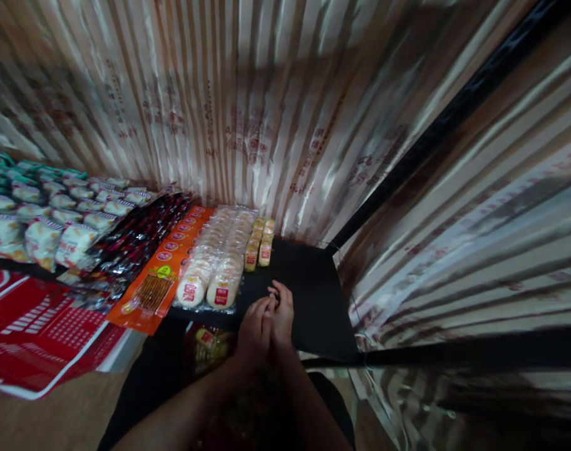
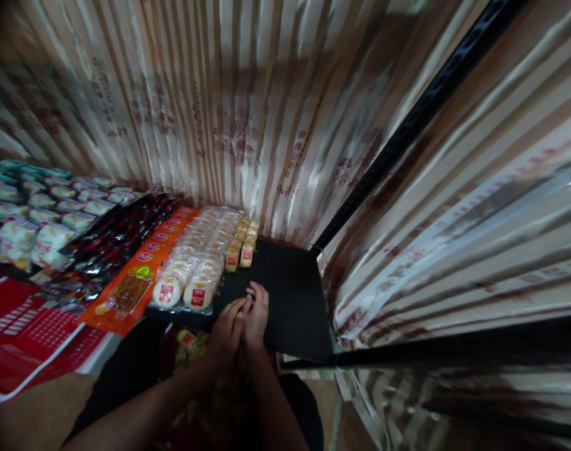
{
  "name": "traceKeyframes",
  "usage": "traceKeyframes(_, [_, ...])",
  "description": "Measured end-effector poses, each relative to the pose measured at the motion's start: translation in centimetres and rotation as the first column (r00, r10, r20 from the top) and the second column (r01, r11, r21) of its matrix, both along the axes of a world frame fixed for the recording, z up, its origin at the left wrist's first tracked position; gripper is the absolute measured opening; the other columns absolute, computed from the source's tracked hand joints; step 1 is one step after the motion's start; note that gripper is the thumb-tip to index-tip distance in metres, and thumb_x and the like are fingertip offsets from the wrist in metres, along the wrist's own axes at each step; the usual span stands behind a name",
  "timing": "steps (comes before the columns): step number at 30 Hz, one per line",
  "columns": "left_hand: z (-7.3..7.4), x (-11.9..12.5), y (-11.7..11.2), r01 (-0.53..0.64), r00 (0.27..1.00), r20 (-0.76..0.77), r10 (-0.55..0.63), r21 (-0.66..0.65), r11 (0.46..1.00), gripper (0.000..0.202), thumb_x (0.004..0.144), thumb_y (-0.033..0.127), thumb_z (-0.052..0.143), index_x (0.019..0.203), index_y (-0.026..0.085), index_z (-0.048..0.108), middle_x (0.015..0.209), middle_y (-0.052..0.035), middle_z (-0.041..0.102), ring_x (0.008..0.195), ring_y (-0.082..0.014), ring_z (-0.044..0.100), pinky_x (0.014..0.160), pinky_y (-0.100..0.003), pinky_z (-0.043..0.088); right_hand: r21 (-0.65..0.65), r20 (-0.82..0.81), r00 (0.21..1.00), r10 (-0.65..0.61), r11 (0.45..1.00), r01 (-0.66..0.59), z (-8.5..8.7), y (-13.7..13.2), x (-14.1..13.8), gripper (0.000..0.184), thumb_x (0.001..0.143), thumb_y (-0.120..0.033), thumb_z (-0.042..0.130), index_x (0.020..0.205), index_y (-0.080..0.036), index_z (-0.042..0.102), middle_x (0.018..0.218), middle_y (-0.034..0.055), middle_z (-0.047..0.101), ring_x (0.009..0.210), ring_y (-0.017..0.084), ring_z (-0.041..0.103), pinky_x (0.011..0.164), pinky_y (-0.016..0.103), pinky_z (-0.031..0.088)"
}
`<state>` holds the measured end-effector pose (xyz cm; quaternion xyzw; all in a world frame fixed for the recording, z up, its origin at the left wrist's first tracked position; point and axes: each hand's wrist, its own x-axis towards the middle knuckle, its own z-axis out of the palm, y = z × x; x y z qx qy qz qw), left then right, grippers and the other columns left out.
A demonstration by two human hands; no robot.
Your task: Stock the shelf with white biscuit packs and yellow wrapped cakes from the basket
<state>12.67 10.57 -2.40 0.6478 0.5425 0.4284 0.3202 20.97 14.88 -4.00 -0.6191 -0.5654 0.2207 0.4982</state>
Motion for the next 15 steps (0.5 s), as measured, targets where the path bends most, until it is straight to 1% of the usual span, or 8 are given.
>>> traceKeyframes(2, [-0.1,-0.7,-2.6,0.021,1.0,0.009,-0.02,-0.021,1.0,0.041,0.09,0.026,0.025,0.12,0.013,0.05,0.122,-0.0126,0.054,0.114,-0.0183,0.048,0.102,-0.038,0.037,0.002,-0.021,1.0,0.014,1.0,-0.014,-0.4,-2.7,-0.5,0.032,0.081,-0.022,0.034,0.105,-0.018,0.056,0.098,0.0072,0.057,0.083,0.015,0.059,0.079,0.031,0.048])
traceKeyframes(4, [-0.7,-1.7,-5.2,0.039,0.999,0.014,-0.038,-0.024,0.999,0.041,0.09,0.027,0.026,0.12,0.014,0.05,0.122,-0.013,0.054,0.115,-0.0183,0.048,0.102,-0.039,0.037,-0.005,-0.024,0.998,0.058,0.998,-0.058,-1.0,-5.4,-1.1,0.029,0.079,-0.021,0.036,0.096,-0.019,0.059,0.09,0.0055,0.059,0.08,0.016,0.059,0.078,0.03,0.048])
traceKeyframes(6, [-1.9,-3.0,-7.6,0.05,0.999,0.009,-0.049,-0.038,0.998,0.04,0.09,0.027,0.027,0.12,0.014,0.05,0.123,-0.013,0.054,0.116,-0.0186,0.047,0.102,-0.039,0.037,-0.042,-0.016,0.987,0.16,0.986,-0.16,-1.8,-7.8,-1.8,0.026,0.076,-0.018,0.038,0.09,-0.02,0.061,0.087,0.0047,0.061,0.082,0.016,0.059,0.077,0.028,0.047])
traceKeyframes(8, [-3.4,-4.5,-9.2,0.047,0.999,-0.014,-0.048,-0.078,0.996,0.04,0.09,0.028,0.029,0.119,0.014,0.052,0.123,-0.0128,0.055,0.116,-0.0193,0.048,0.102,-0.039,0.037,-0.099,0.005,0.967,0.254,0.962,-0.253,-2.6,-9.7,-2.7,0.029,0.073,-0.014,0.039,0.089,-0.02,0.063,0.089,0.0047,0.063,0.086,0.016,0.059,0.078,0.027,0.047])
traceKeyframes(10, [-4.7,-5.9,-9.9,0.012,0.999,-0.036,-0.017,-0.149,0.989,0.039,0.089,0.029,0.03,0.116,0.015,0.054,0.119,-0.0116,0.058,0.113,-0.0192,0.051,0.101,-0.039,0.038,-0.143,0.034,0.948,0.318,0.94,-0.31,-3.3,-10.7,-3.7,0.034,0.072,-0.01,0.039,0.092,-0.02,0.064,0.093,0.0056,0.064,0.089,0.016,0.059,0.082,0.028,0.046])
traceKeyframes(12, [-5.7,-7.3,-9.6,-0.078,0.996,-0.064,0.064,-0.249,0.965,0.039,0.088,0.028,0.028,0.114,0.016,0.055,0.117,-0.0098,0.06,0.109,-0.0178,0.054,0.099,-0.037,0.04,-0.189,0.07,0.923,0.379,0.913,-0.361,-4.0,-11.1,-4.8,0.036,0.074,-0.01,0.038,0.098,-0.019,0.063,0.098,0.0072,0.065,0.093,0.017,0.059,0.087,0.03,0.044])
traceKeyframes(14, [-6.4,-8.6,-8.6,-0.154,0.981,-0.165,0.099,-0.369,0.917,0.039,0.088,0.023,0.027,0.112,0.015,0.056,0.115,-0.0096,0.061,0.107,-0.0167,0.055,0.097,-0.034,0.041,-0.277,0.114,0.895,0.431,0.879,-0.388,-4.6,-11.1,-5.8,0.037,0.077,-0.011,0.039,0.105,-0.019,0.062,0.105,0.009,0.064,0.098,0.019,0.059,0.089,0.032,0.043])
traceKeyframes(15, [-6.6,-9.2,-8.0,-0.175,0.966,-0.25,0.072,-0.422,0.89,0.038,0.087,0.019,0.028,0.111,0.013,0.057,0.113,-0.0102,0.061,0.106,-0.0167,0.055,0.097,-0.032,0.04,-0.334,0.134,0.883,0.45,0.86,-0.387,-5.0,-10.9,-6.3,0.038,0.078,-0.011,0.039,0.108,-0.019,0.061,0.106,0.0097,0.064,0.099,0.019,0.059,0.09,0.033,0.043])
